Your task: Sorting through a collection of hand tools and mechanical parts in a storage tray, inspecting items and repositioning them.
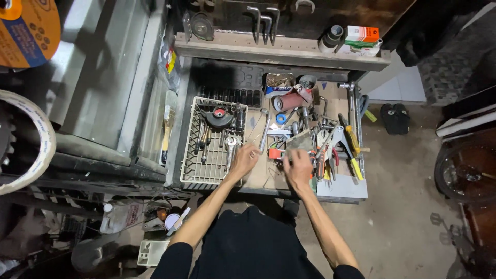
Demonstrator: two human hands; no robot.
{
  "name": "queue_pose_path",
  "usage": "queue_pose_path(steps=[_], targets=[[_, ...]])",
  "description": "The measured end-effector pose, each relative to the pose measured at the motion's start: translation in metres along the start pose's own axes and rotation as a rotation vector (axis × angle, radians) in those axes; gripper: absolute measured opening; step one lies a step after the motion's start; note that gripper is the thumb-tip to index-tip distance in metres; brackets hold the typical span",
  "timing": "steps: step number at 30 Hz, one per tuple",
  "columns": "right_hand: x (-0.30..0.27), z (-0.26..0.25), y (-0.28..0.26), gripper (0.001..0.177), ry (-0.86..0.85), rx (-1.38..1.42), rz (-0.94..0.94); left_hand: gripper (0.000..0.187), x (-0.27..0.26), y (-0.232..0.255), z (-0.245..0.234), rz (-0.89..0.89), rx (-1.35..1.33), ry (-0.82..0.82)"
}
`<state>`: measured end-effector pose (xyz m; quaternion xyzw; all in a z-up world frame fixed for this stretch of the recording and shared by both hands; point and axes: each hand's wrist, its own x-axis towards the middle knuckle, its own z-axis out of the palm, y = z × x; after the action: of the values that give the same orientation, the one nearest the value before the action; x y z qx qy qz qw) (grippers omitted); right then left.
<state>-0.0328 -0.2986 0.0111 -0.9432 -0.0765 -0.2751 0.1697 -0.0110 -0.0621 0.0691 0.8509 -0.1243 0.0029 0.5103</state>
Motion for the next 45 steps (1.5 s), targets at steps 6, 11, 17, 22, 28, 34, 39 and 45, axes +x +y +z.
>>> queue_pose_path(steps=[6, 11, 17, 22, 28, 34, 39, 45], targets=[[0.039, -0.043, 0.002, 0.055, 0.069, -0.027, 0.32, 0.023, 0.017, -0.049, 0.057, -0.029, -0.048, -0.127], [0.043, -0.052, 0.004, 0.051, 0.029, 0.131, 0.405, 0.023, 0.02, -0.011, 0.047, -0.024, -0.064, -0.174], [0.045, -0.053, 0.005, 0.027, 0.084, 0.169, 0.431, 0.032, 0.026, -0.02, 0.063, 0.005, -0.044, -0.248], [0.049, -0.052, 0.009, 0.02, 0.114, 0.278, 0.616, 0.037, 0.026, 0.003, 0.06, 0.006, -0.032, -0.291], [0.05, -0.046, 0.02, 0.022, 0.189, 0.381, 0.809, 0.061, 0.029, 0.036, 0.059, 0.076, -0.006, -0.211], [0.051, -0.042, 0.025, 0.02, 0.237, 0.673, 0.877, 0.049, 0.057, -0.03, 0.093, -0.324, -0.191, -0.004], [0.057, -0.051, 0.004, 0.024, 0.18, 0.858, 0.788, 0.03, 0.063, -0.048, 0.083, -0.453, -0.4, 0.078], [0.076, -0.043, 0.003, 0.014, -0.096, 0.628, 0.673, 0.024, 0.076, -0.069, 0.067, -0.433, -0.335, 0.14]])
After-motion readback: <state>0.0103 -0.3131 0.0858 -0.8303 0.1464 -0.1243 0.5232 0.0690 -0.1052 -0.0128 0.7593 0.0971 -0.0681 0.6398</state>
